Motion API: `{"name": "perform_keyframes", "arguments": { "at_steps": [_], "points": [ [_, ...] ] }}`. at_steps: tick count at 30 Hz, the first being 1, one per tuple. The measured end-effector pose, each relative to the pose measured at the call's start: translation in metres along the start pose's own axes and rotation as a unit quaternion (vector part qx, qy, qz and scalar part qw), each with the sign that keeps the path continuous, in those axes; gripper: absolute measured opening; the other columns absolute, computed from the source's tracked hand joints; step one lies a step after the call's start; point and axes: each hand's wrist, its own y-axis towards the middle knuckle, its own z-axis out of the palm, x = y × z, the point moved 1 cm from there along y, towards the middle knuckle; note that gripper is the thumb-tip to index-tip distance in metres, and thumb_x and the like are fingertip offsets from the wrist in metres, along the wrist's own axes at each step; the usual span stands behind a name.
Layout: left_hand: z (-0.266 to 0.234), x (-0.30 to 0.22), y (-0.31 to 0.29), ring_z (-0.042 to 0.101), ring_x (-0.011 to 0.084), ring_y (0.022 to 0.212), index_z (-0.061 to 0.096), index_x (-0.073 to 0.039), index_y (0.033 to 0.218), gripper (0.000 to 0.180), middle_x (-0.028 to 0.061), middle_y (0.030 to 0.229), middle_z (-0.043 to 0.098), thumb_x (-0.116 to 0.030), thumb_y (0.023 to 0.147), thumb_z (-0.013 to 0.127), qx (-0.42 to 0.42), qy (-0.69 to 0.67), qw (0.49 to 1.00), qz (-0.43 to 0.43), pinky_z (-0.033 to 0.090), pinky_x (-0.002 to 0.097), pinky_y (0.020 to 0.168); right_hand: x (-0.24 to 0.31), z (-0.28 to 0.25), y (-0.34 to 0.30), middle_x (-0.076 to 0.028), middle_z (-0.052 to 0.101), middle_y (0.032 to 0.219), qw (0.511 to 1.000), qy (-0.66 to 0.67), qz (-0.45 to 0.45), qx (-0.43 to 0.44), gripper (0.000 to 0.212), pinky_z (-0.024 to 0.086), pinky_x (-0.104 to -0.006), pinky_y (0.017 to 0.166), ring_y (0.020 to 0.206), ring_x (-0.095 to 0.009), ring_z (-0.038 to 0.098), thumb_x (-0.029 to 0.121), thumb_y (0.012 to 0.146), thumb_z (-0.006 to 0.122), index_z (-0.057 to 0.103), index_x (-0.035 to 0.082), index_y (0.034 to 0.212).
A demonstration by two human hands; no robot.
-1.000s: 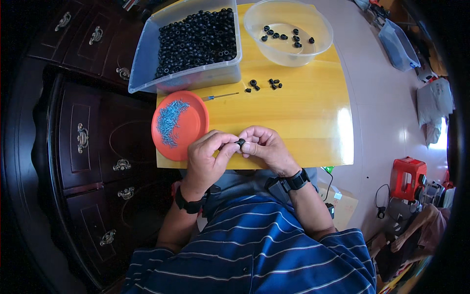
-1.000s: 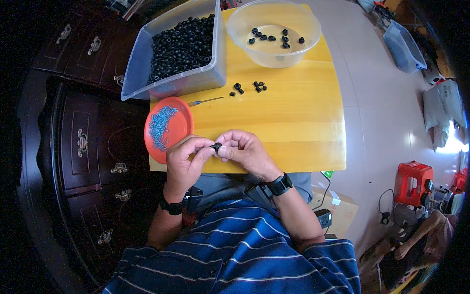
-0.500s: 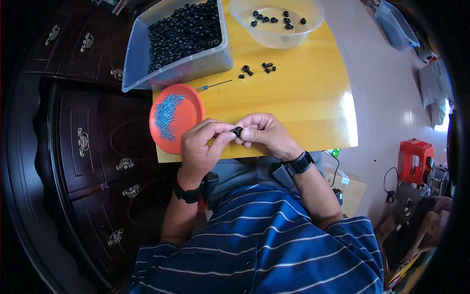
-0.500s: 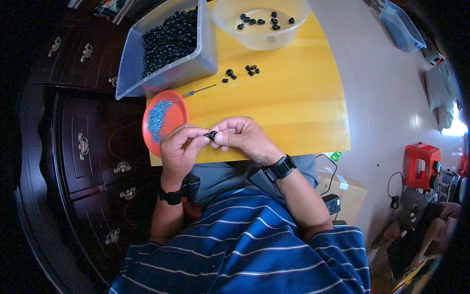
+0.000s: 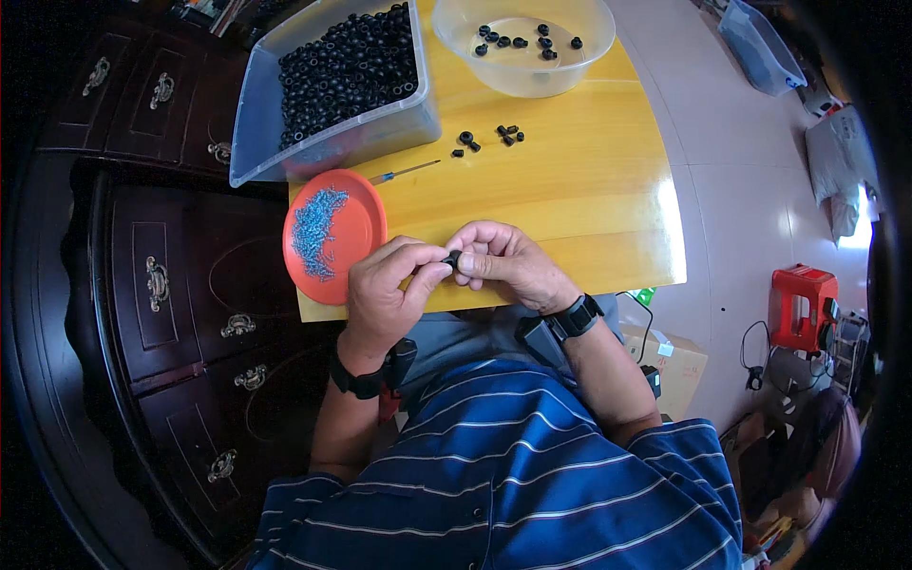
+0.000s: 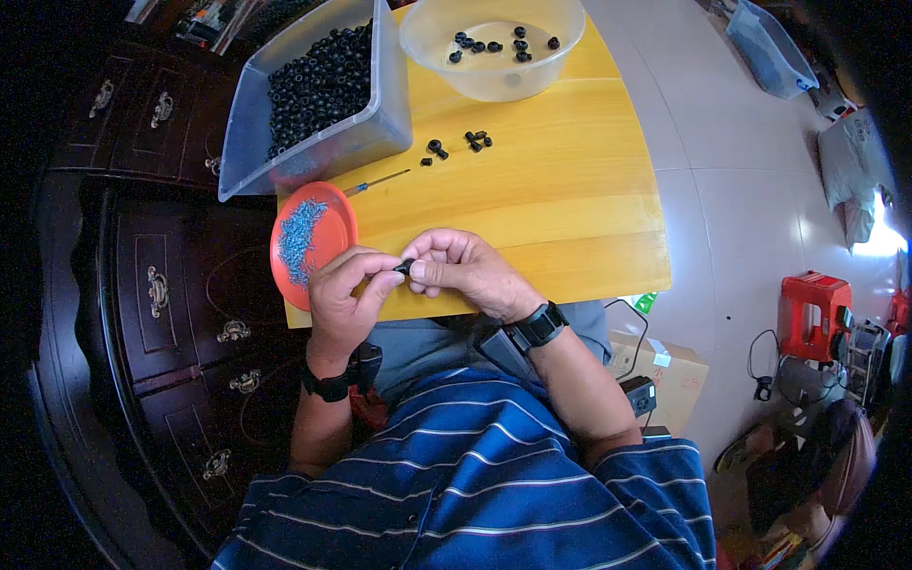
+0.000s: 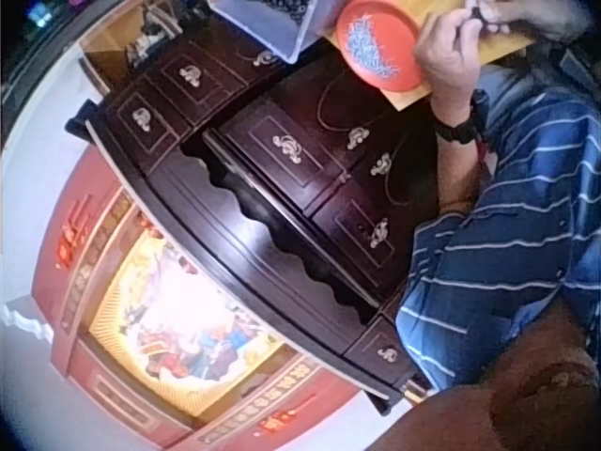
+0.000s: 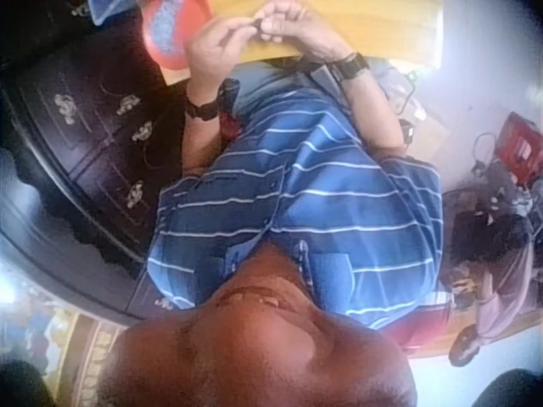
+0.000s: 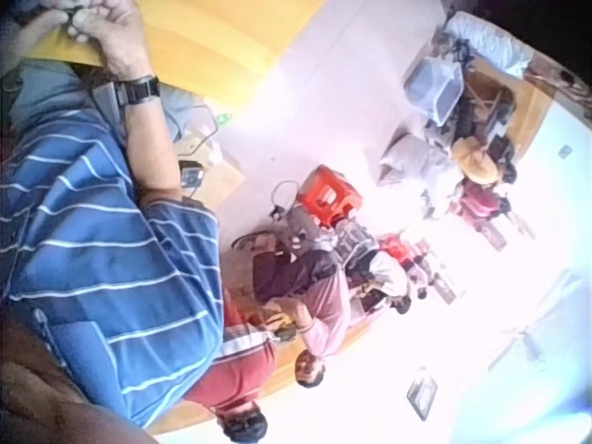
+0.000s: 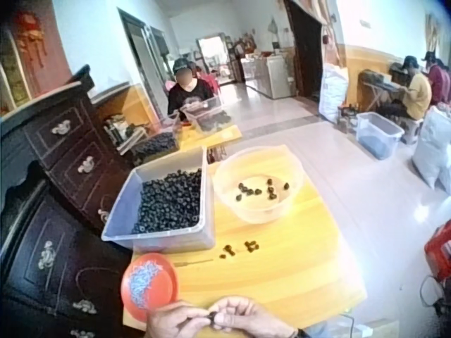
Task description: Inserting small blue plastic pins into circular black plastic connectors.
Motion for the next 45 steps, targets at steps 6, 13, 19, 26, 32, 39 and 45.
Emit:
{"name": "perform_keyframes", "arguments": {
  "at_steps": [6,13,19,26,32,39,45],
  "points": [
    [0.003,0.001,0.0,0.068,0.024,0.073,0.069,0.0,0.093,0.018,0.0112,0.082,0.068,0.006,0.077,0.076,-0.013,0.012,1.0,0.02,0.052,0.0321,0.063,-0.006,-0.004,0.002,-0.005,0.07,0.097,0.999,0.05,-0.003,0.006,0.024,0.052,-0.0234,0.078,0.085,-0.009,0.063,0.02,0.101,0.064,0.065,0.002,0.116],
    [0.002,-0.001,0.001,0.069,0.0263,0.075,0.07,-0.001,0.095,0.021,0.0117,0.086,0.069,0.007,0.076,0.076,-0.032,0.018,0.999,0.033,0.054,0.0335,0.064,-0.004,0.0,0.002,-0.007,0.07,0.108,0.998,0.07,-0.007,0.0,0.024,0.053,-0.0263,0.087,0.098,-0.013,0.066,0.014,0.099,0.065,0.063,0.001,0.119],
    [0.007,-0.001,-0.003,0.07,0.0222,0.078,0.069,0.001,0.096,0.021,0.0122,0.087,0.07,0.01,0.078,0.074,-0.061,0.019,0.997,0.032,0.054,0.0306,0.068,-0.003,0.002,0.003,-0.006,0.069,0.11,0.995,0.094,-0.006,-0.019,0.027,0.053,-0.027,0.089,0.099,-0.012,0.065,0.01,0.096,0.069,0.063,0.001,0.12],
    [0.011,0.002,-0.007,0.07,0.0271,0.08,0.068,-0.003,0.097,0.024,0.011,0.09,0.07,0.008,0.077,0.077,-0.1,0.027,0.993,0.048,0.054,0.0339,0.067,-0.004,0.0,0.005,-0.006,0.07,0.11,0.998,0.064,-0.02,-0.014,0.027,0.054,-0.0261,0.089,0.097,-0.012,0.067,0.008,0.095,0.069,0.064,0.001,0.12],
    [0.012,-0.003,-0.006,0.07,0.0277,0.081,0.068,-0.003,0.098,0.025,0.012,0.09,0.07,0.006,0.077,0.077,-0.096,0.049,0.993,0.055,0.055,0.0336,0.068,-0.003,0.003,0.003,-0.004,0.07,0.106,0.997,0.067,-0.024,-0.029,0.027,0.053,-0.0255,0.087,0.094,-0.01,0.065,0.01,0.094,0.071,0.065,0.002,0.12],
    [0.013,0.0,-0.006,0.071,0.0251,0.08,0.067,0.0,0.094,0.021,0.0126,0.089,0.07,0.008,0.077,0.077,-0.104,-0.001,0.994,0.042,0.055,0.0315,0.069,-0.007,0.002,0.003,-0.004,0.07,0.105,0.996,0.082,-0.04,-0.022,0.027,0.053,-0.0251,0.085,0.092,-0.01,0.065,0.009,0.094,0.071,0.065,0.001,0.119],
    [0.014,0.002,-0.007,0.071,0.0236,0.08,0.066,0.0,0.09,0.019,0.0119,0.089,0.071,0.01,0.077,0.075,-0.102,-0.028,0.994,0.018,0.055,0.0305,0.07,-0.012,0.0,0.003,-0.005,0.071,0.105,0.992,0.121,-0.026,-0.026,0.028,0.054,-0.0261,0.083,0.091,-0.012,0.066,0.008,0.094,0.071,0.065,0.001,0.12]
  ]
}}
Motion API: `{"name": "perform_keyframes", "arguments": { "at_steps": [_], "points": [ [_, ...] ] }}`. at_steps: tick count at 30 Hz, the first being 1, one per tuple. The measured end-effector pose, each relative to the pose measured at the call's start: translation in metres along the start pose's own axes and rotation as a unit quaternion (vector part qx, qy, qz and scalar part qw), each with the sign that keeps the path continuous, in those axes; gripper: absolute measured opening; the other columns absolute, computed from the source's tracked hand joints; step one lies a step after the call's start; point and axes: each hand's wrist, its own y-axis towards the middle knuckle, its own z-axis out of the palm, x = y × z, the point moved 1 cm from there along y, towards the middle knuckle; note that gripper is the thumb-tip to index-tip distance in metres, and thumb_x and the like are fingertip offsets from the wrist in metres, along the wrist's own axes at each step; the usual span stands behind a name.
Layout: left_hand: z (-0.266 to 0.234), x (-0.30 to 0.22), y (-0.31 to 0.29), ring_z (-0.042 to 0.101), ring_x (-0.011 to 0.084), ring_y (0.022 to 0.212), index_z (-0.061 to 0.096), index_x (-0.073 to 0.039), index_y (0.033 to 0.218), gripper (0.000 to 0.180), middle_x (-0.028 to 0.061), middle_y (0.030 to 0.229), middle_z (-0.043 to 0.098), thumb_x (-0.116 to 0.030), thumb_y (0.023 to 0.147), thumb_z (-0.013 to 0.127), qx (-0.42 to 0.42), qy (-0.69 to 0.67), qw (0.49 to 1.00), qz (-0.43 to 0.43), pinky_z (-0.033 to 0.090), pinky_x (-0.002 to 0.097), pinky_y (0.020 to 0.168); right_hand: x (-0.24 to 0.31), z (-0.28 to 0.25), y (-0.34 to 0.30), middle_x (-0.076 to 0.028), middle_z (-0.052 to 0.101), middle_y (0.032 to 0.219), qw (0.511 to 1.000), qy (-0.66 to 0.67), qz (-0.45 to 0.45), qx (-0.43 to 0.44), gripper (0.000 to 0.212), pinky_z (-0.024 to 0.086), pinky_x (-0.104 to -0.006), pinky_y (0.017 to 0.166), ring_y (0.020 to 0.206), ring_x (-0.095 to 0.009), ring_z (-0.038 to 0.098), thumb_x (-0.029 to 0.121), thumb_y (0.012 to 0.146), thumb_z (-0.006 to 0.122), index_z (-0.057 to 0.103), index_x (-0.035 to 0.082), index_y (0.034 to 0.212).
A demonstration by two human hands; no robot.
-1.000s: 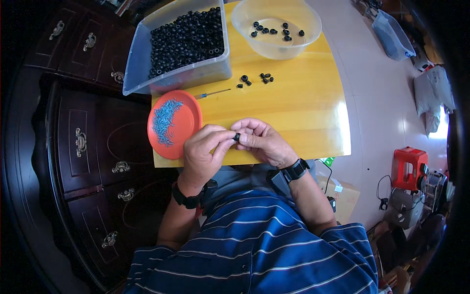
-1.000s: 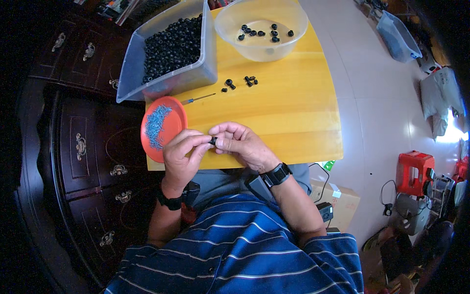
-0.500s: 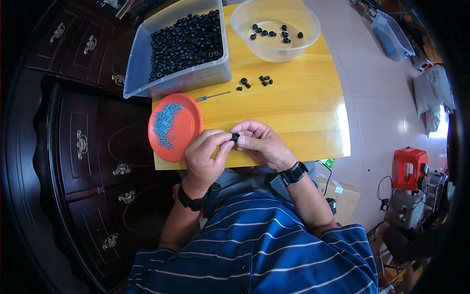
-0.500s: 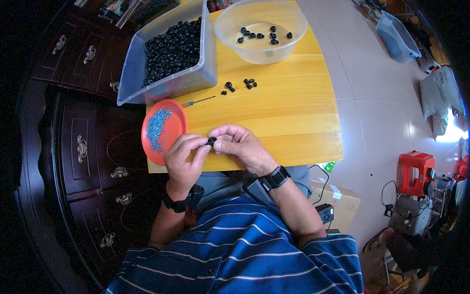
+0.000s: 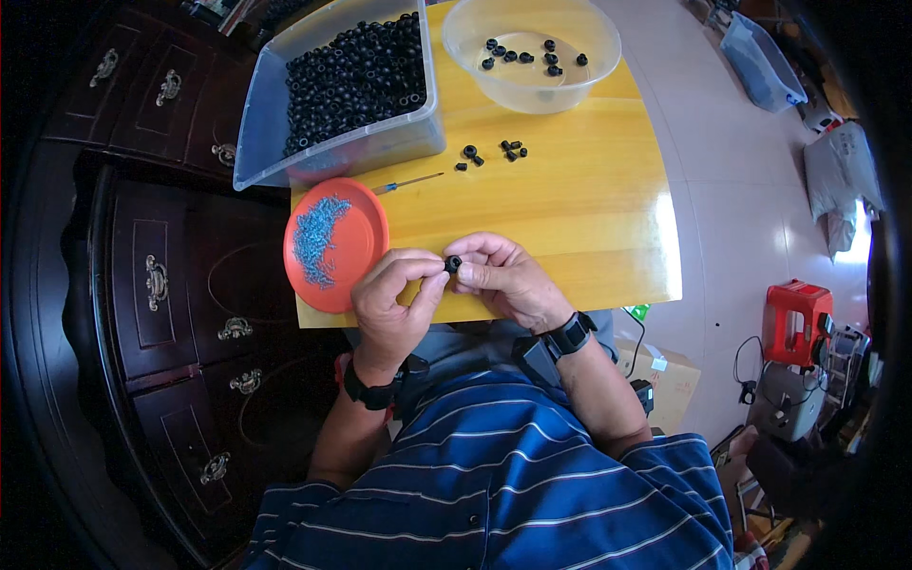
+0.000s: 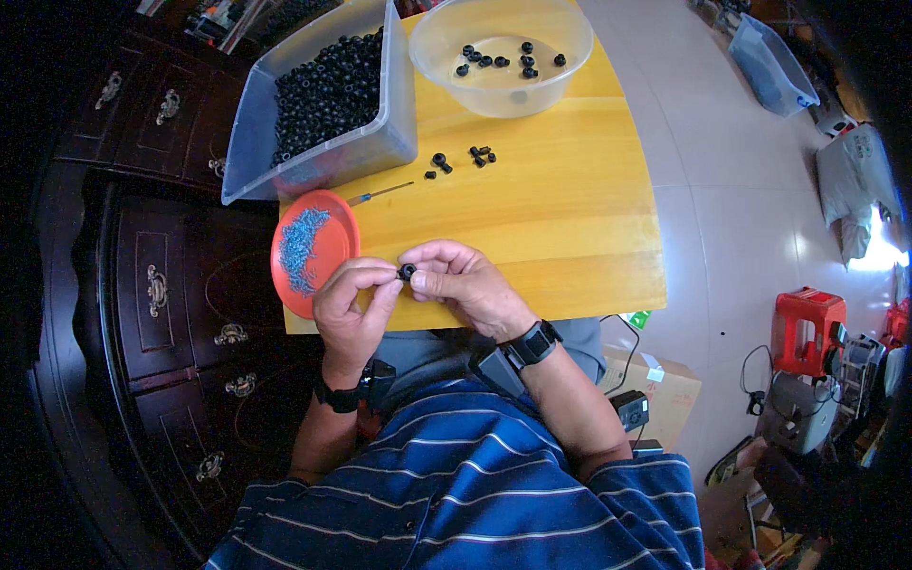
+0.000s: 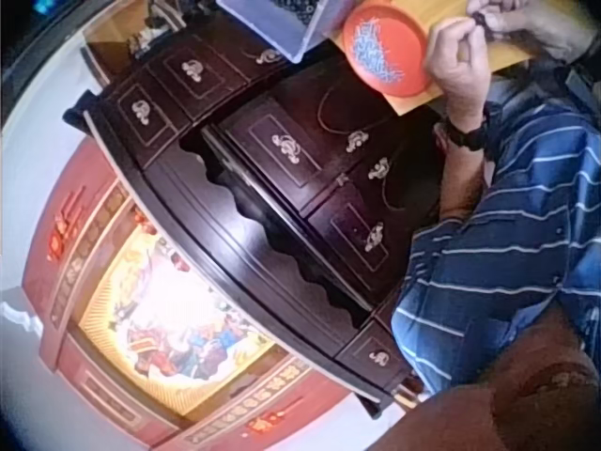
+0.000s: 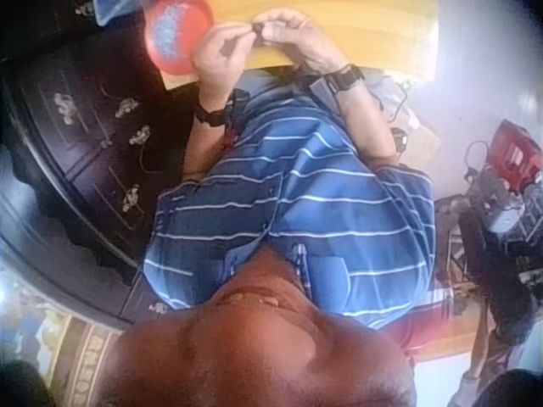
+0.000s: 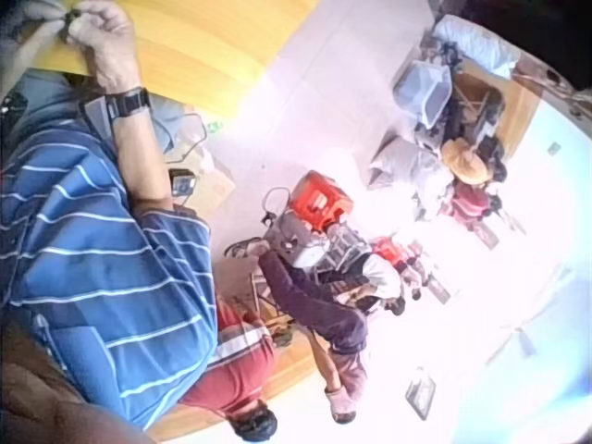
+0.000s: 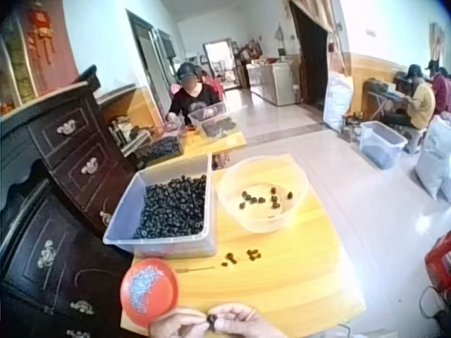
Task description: Inserting small blue plastic pins into circular black plastic connectors.
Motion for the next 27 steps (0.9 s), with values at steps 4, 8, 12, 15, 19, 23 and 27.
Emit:
{"name": "perform_keyframes", "arguments": {
  "at_steps": [4,8,12,15,19,23,27],
  "points": [
    [-0.0004,0.0,-0.0014,0.071,0.0232,0.081,0.066,-0.001,0.09,0.019,0.0112,0.089,0.071,0.01,0.077,0.075,-0.004,0.008,1.0,0.003,0.055,0.0304,0.07,0.0014,0.0019,-0.0017,-0.006,0.071,0.106,0.999,0.032,0.013,-0.002,0.029,0.056,-0.0267,0.084,0.091,-0.013,0.067,0.006,0.094,0.07,0.065,0.001,0.122],
    [-0.0001,0.0012,-0.0015,0.071,0.0233,0.08,0.066,-0.001,0.09,0.02,0.011,0.089,0.071,0.01,0.076,0.075,-0.004,0.006,1.0,0.01,0.055,0.0304,0.07,0.0018,0.0013,-0.0018,-0.007,0.07,0.107,0.998,0.057,0.028,0.001,0.029,0.058,-0.0265,0.085,0.091,-0.013,0.068,0.006,0.096,0.067,0.065,0.001,0.124],
    [-0.0005,0.001,0.0003,0.07,0.0233,0.08,0.066,-0.001,0.089,0.02,0.0109,0.09,0.071,0.01,0.076,0.076,-0.003,0.01,1.0,0.019,0.055,0.0302,0.07,0.0006,-0.0004,-0.0004,-0.007,0.07,0.107,0.997,0.072,0.029,0.008,0.028,0.058,-0.0262,0.085,0.091,-0.013,0.069,0.008,0.097,0.066,0.065,0.001,0.124],
    [-0.0016,0.0,0.0007,0.07,0.0233,0.081,0.066,-0.001,0.088,0.02,0.011,0.09,0.071,0.01,0.075,0.076,0.001,0.009,1.0,0.02,0.055,0.03,0.07,-0.0007,-0.0014,0.0001,-0.008,0.07,0.107,0.997,0.075,0.032,0.009,0.029,0.059,-0.0261,0.085,0.091,-0.014,0.069,0.008,0.097,0.066,0.064,0.001,0.125],
    [-0.0032,-0.0002,-0.0019,0.069,0.0218,0.086,0.066,0.0,0.089,0.019,0.0119,0.091,0.07,0.011,0.076,0.076,0.023,-0.005,1.0,-0.007,0.053,0.0298,0.077,0.0002,0.0003,0.0,-0.009,0.071,0.107,0.995,0.092,0.049,0.009,0.029,0.06,-0.0265,0.084,0.09,-0.015,0.07,0.008,0.097,0.065,0.064,0.001,0.126],
    [-0.0025,0.0035,-0.0032,0.068,0.0205,0.087,0.066,0.0,0.089,0.018,0.0115,0.093,0.069,0.01,0.078,0.075,0.03,-0.024,0.999,-0.034,0.053,0.0292,0.078,0.0007,-0.0005,-0.0006,-0.01,0.071,0.107,0.993,0.099,0.057,0.008,0.029,0.06,-0.0271,0.084,0.089,-0.015,0.07,0.007,0.098,0.065,0.064,0.0,0.125],
    [-0.0031,0.0061,-0.0044,0.066,0.0168,0.089,0.065,0.002,0.09,0.016,0.0098,0.095,0.067,0.01,0.081,0.073,0.037,-0.077,0.994,-0.066,0.052,0.0275,0.078,-0.0001,-0.0018,-0.0006,-0.01,0.071,0.107,0.994,0.094,0.051,0.012,0.029,0.06,-0.0273,0.084,0.089,-0.016,0.07,0.007,0.098,0.065,0.065,-0.001,0.125]
  ]
}}
